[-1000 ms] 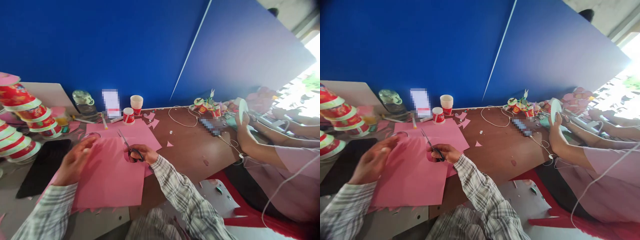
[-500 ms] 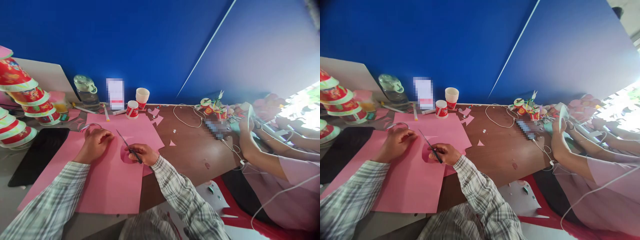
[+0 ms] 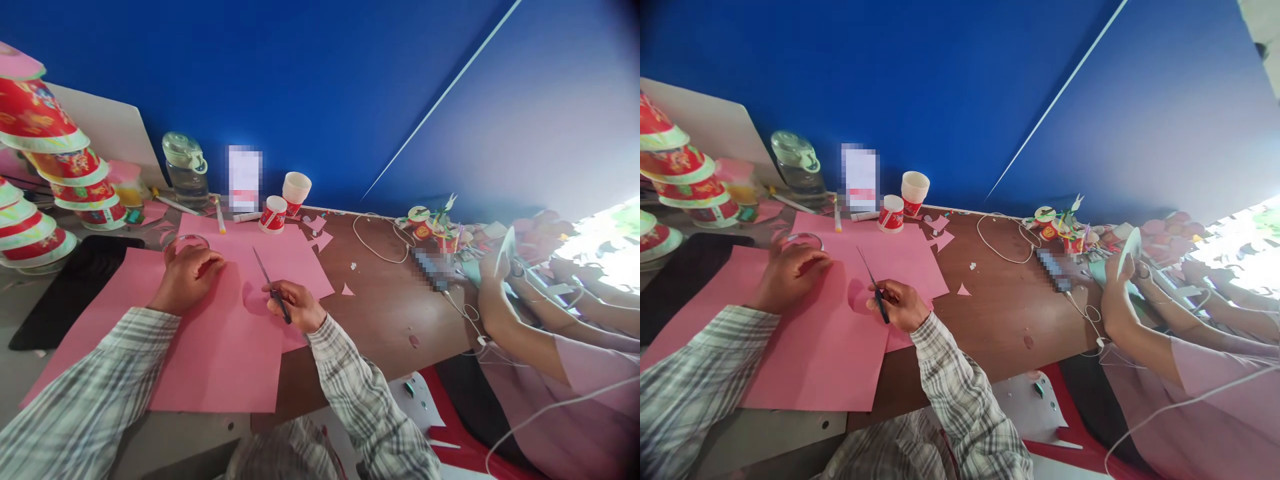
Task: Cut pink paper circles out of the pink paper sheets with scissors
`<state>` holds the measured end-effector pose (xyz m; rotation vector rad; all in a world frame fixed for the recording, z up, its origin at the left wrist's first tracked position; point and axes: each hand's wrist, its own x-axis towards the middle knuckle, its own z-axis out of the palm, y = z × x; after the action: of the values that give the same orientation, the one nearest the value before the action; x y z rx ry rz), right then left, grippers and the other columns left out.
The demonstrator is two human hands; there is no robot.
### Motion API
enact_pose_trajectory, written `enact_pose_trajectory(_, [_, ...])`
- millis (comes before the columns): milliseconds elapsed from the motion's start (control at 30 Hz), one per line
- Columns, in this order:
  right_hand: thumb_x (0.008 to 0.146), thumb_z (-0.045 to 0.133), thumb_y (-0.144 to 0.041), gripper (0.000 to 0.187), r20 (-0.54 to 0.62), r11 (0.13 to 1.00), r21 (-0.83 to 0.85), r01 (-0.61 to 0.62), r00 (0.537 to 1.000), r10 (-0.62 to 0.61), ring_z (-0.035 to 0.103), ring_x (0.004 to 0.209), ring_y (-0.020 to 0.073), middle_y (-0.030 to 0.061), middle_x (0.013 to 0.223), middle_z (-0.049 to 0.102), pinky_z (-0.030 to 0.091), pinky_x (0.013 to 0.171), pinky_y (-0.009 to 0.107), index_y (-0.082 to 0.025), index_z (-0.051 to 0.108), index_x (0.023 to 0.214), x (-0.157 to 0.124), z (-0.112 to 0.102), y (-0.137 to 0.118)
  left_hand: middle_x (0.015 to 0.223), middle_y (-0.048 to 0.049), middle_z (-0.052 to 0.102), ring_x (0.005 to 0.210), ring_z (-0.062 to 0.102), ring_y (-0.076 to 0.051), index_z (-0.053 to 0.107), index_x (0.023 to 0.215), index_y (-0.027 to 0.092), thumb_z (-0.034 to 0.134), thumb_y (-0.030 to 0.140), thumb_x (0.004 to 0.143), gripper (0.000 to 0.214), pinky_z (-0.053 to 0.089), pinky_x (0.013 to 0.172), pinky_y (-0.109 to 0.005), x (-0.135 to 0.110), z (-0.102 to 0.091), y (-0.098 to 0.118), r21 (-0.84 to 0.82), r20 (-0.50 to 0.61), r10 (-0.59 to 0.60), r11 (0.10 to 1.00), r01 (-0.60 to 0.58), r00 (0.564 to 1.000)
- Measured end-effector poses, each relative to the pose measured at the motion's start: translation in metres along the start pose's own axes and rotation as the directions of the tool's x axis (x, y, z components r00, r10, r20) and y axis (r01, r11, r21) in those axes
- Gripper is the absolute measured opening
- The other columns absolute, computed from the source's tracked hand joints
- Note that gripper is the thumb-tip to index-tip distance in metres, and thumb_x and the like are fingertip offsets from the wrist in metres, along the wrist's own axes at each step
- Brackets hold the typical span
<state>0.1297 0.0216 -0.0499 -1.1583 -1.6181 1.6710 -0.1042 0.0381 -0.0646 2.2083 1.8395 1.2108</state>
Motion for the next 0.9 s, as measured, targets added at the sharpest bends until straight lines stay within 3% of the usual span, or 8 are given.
enact_pose_trajectory(167, [0.069, 0.065, -0.034, 0.036, 0.003, 0.961, -0.275, 0.038, 0.999, -0.039, 0.035, 0.052, 0.0058, -0.0027, 0.061, 0.045, 0.031, 0.050, 0.019, -0.014, 0.061, 0.099, -0.004, 0.006, -0.002, 0.074, -0.0006, 0.060, 0.076, 0.052, -0.016, 0.058, 0.073, 0.020, 0.045, 0.033, 0.073, 0.018, 0.012, 0.095, -0.044, 0.000, 0.000, -0.003, -0.017, -0.007, -0.008, 1.000, 0.008, 1.000])
enact_pose_trajectory(333, [0.064, 0.069, -0.027, 0.036, -0.104, 0.837, -0.518, 0.173, 0.959, -0.263, 0.047, 0.062, 0.0096, -0.0002, 0.067, 0.056, 0.040, 0.061, 0.022, -0.016, 0.062, 0.098, -0.004, 0.005, -0.003, 0.074, 0.0001, 0.061, 0.073, 0.053, -0.015, 0.057, 0.072, 0.021, 0.046, 0.033, 0.073, 0.017, 0.019, 0.094, -0.042, 0.000, -0.002, -0.004, -0.080, -0.023, -0.020, 0.997, 0.018, 1.000])
enact_pose_trajectory(400, [0.066, 0.067, -0.030, 0.041, -0.111, 0.860, -0.468, 0.206, 0.951, -0.288, 0.047, 0.062, 0.0100, 0.0013, 0.070, 0.056, 0.040, 0.060, 0.021, -0.016, 0.061, 0.103, -0.003, 0.002, -0.002, 0.074, 0.0002, 0.060, 0.072, 0.052, -0.015, 0.057, 0.072, 0.021, 0.046, 0.034, 0.074, 0.017, 0.023, 0.092, -0.040, 0.001, -0.004, -0.004, -0.115, -0.028, -0.052, 0.992, 0.048, 0.998])
enact_pose_trajectory(500, [0.071, 0.061, -0.036, 0.041, -0.084, 0.952, -0.273, 0.136, 0.983, -0.165, 0.039, 0.053, 0.0067, 0.0007, 0.066, 0.052, 0.034, 0.050, 0.019, -0.015, 0.061, 0.106, 0.002, -0.001, 0.003, 0.073, -0.0003, 0.060, 0.073, 0.051, -0.015, 0.057, 0.073, 0.020, 0.045, 0.033, 0.075, 0.018, 0.031, 0.085, -0.037, 0.001, -0.005, -0.003, -0.148, -0.047, -0.087, 0.986, 0.079, 0.995])
enact_pose_trajectory(600, [0.072, 0.059, -0.036, 0.040, -0.099, 0.983, -0.173, 0.067, 0.991, -0.086, 0.037, 0.050, 0.0058, -0.0005, 0.061, 0.049, 0.032, 0.048, 0.019, -0.012, 0.062, 0.103, 0.007, 0.000, 0.009, 0.074, -0.0005, 0.060, 0.075, 0.051, -0.015, 0.057, 0.073, 0.020, 0.045, 0.032, 0.075, 0.017, 0.033, 0.083, -0.035, 0.001, -0.006, -0.001, -0.171, -0.060, -0.093, 0.982, 0.082, 0.994])
enact_pose_trajectory(733, [0.070, 0.063, -0.031, 0.039, -0.135, 0.951, -0.291, 0.099, 0.980, -0.144, 0.036, 0.051, 0.0059, -0.0015, 0.058, 0.048, 0.034, 0.049, 0.018, -0.011, 0.062, 0.104, 0.009, 0.003, 0.014, 0.076, -0.0002, 0.059, 0.075, 0.052, -0.014, 0.057, 0.075, 0.019, 0.046, 0.032, 0.074, 0.017, 0.036, 0.080, -0.034, -0.001, -0.007, 0.000, -0.221, -0.061, -0.130, 0.969, 0.114, 0.990])
enact_pose_trajectory(900, [0.072, 0.063, -0.029, 0.040, 0.014, 0.919, -0.354, 0.172, 0.984, -0.179, 0.036, 0.052, 0.0061, -0.0010, 0.060, 0.050, 0.034, 0.050, 0.018, -0.012, 0.061, 0.107, 0.007, 0.005, 0.015, 0.079, -0.0001, 0.059, 0.077, 0.053, -0.014, 0.055, 0.079, 0.019, 0.042, 0.033, 0.076, 0.019, 0.039, 0.078, -0.033, -0.002, -0.009, -0.001, -0.148, -0.076, -0.135, 0.981, 0.122, 0.988])
